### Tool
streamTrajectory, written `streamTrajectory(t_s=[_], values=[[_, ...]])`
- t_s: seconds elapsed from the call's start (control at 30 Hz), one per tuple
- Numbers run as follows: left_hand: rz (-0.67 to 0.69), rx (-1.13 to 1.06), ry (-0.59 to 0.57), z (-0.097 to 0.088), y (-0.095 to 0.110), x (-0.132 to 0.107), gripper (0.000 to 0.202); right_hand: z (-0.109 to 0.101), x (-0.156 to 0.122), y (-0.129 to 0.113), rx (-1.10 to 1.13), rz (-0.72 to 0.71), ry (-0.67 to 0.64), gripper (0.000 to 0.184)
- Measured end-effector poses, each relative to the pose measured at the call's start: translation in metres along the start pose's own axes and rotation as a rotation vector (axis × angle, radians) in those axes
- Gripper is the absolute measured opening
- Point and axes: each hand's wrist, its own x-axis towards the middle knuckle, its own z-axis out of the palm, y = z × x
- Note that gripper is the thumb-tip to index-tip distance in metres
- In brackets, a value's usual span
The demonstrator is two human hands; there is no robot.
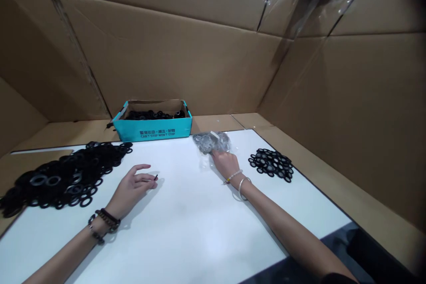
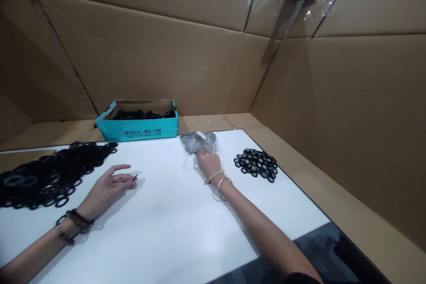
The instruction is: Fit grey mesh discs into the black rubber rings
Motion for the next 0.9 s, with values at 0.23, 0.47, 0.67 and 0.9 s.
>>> streamTrajectory(t_s=[0.23,0.47,0.67,0.9], values=[[0.081,0.014,-0.009,0.005,-0.003,-0.005,0.051,-0.001,0.002,0.002,-0.056,0.056,-0.034,0.03],[0.033,-0.103,-0.045,0.017,-0.002,-0.018,0.049,-0.002,0.001,0.002,-0.027,0.116,0.068,0.027],[-0.023,-0.136,-0.047,0.027,0.006,-0.029,0.05,0.003,0.004,0.012,0.077,0.099,0.148,0.021],[-0.073,-0.143,-0.042,0.032,0.009,-0.035,0.048,-0.012,-0.016,-0.015,0.395,0.037,0.241,0.023]])
